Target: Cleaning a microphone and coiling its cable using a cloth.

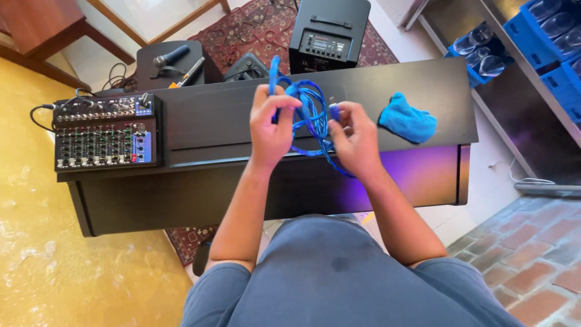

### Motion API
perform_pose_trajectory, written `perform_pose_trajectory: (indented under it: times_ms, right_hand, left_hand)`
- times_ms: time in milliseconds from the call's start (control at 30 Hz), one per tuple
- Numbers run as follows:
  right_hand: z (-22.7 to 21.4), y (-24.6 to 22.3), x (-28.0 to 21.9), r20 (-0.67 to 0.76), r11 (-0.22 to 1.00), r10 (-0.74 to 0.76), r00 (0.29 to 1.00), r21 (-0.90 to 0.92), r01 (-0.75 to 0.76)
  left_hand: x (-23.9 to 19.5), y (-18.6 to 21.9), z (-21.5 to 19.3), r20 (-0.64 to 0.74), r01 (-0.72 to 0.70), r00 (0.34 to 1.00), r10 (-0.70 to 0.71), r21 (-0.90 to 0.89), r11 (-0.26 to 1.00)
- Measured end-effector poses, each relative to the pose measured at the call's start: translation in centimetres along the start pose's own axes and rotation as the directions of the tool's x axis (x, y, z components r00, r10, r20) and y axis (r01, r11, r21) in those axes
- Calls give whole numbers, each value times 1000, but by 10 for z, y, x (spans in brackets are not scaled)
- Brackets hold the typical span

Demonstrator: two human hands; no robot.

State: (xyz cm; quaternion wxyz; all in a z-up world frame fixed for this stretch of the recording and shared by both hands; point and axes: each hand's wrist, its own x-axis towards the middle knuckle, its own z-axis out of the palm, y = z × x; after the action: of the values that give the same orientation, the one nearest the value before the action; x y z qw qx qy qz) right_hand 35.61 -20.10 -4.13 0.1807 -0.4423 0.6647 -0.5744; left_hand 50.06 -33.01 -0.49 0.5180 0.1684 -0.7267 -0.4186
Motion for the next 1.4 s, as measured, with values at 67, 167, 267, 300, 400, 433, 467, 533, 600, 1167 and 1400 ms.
perform_pose_trajectory:
  times_ms: [67, 167, 267, 300, 400, 433, 467, 533, 600, 1167, 1400]
  right_hand:
    - [-18, 9, 1, -80, 991, 40, 996, 128, -30]
    - [-49, 16, 10, -231, 950, 56, 971, 313, 20]
    - [-70, 6, 15, -255, 942, 35, 966, 331, 54]
    - [-75, 0, 19, -211, 954, 36, 977, 298, 29]
    - [-68, 2, 28, -34, 976, 147, 989, 168, -140]
    - [-66, 4, 28, -29, 975, 148, 989, 170, -141]
    - [-64, 6, 27, 81, 985, 173, 981, -7, -173]
    - [-56, 10, 27, 192, 970, 202, 960, -176, -169]
    - [-52, 15, 22, 108, 990, -20, 994, -138, 35]
    - [-21, -43, 24, 55, 947, -308, 950, -78, 312]
    - [-31, 27, 22, 171, 996, 46, 984, 69, -58]
  left_hand:
    - [0, -11, -4, -53, 12, 999, -9, 69, 998]
    - [9, -19, -4, -66, 40, 997, -32, 132, 990]
    - [10, -23, 6, -16, 157, 987, -157, 19, 987]
    - [11, -24, 10, 13, 249, 969, -249, -93, 964]
    - [10, -16, 31, -19, 185, 980, -196, -242, 952]
    - [12, -8, 36, -22, 187, 980, -197, -239, 953]
    - [14, 0, 42, 8, 133, 991, -136, -256, 958]
    - [19, 10, 46, 31, 71, 997, -65, -262, 962]
    - [22, 15, 53, 79, 93, 994, -72, -302, 949]
    - [10, 2, 45, 161, 199, 976, -146, -391, 898]
    - [22, 8, 23, 223, 134, 967, -122, -41, 990]
